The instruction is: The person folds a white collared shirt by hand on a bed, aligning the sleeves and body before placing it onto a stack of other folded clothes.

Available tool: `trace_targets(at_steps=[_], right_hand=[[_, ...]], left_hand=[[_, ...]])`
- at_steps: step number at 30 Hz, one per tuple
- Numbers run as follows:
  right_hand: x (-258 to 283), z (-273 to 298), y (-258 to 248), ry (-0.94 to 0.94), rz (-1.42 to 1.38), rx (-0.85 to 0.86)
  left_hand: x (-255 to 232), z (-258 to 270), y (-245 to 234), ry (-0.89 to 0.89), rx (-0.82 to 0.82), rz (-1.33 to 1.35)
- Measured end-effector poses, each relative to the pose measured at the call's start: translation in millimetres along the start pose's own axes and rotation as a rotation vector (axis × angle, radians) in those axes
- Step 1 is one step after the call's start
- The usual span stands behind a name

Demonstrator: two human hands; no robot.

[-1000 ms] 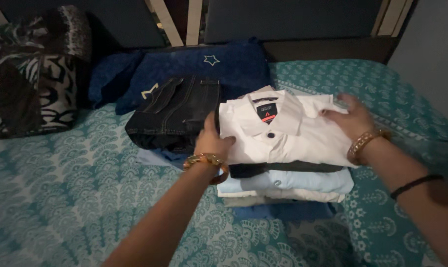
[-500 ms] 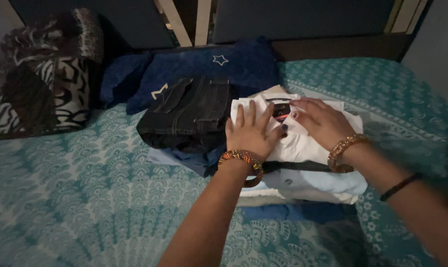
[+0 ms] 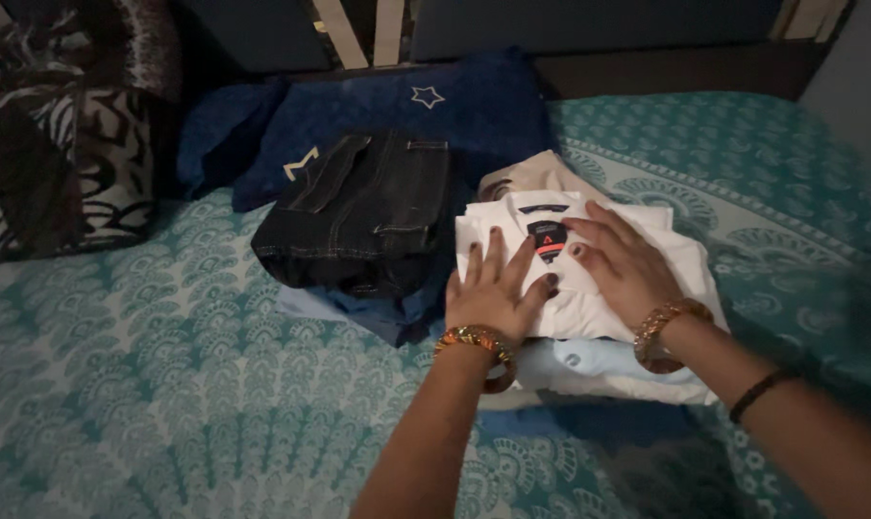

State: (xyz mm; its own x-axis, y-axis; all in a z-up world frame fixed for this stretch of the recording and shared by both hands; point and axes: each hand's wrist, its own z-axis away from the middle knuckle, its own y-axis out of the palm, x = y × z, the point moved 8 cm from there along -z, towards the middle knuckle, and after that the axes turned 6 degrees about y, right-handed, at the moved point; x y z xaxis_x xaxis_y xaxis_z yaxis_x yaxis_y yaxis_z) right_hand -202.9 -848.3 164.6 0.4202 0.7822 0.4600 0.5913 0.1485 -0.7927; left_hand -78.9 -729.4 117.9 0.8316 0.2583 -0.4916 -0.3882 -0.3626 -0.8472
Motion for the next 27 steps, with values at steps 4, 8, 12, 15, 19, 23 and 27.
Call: trace_targets(at_steps=[4,8,12,15,19,23,27], right_hand=[[-3,-1,1,0.038,-0.031,0.01],[5,2,-3,0.027,-0.018,0.006],[12,-2,-15,0.127,0.004,0.031],[17,-3,-36,0.212,-0.132,0.013],[55,-5,-76,0.012,0.002,-0.275],[107,-5,-64,-0.1,-0.191,-0.311],[147,-1,-19,-0.051,-0.318,-0.201]], left_hand=[[-1,-3,0,0.0,-0.006,-0.001],[0,2,-3,0.004,0.002,-0.019],[2,-1,-19,0.036,0.044,-0.023],[2,3,-40,0.104,0.077,-0.009],[9,21,-88,0.1,-0.076,-0.01],[29,55,-127,0.033,-0.118,-0.043],[54,105,-156,0.029,-0.158,-0.101]])
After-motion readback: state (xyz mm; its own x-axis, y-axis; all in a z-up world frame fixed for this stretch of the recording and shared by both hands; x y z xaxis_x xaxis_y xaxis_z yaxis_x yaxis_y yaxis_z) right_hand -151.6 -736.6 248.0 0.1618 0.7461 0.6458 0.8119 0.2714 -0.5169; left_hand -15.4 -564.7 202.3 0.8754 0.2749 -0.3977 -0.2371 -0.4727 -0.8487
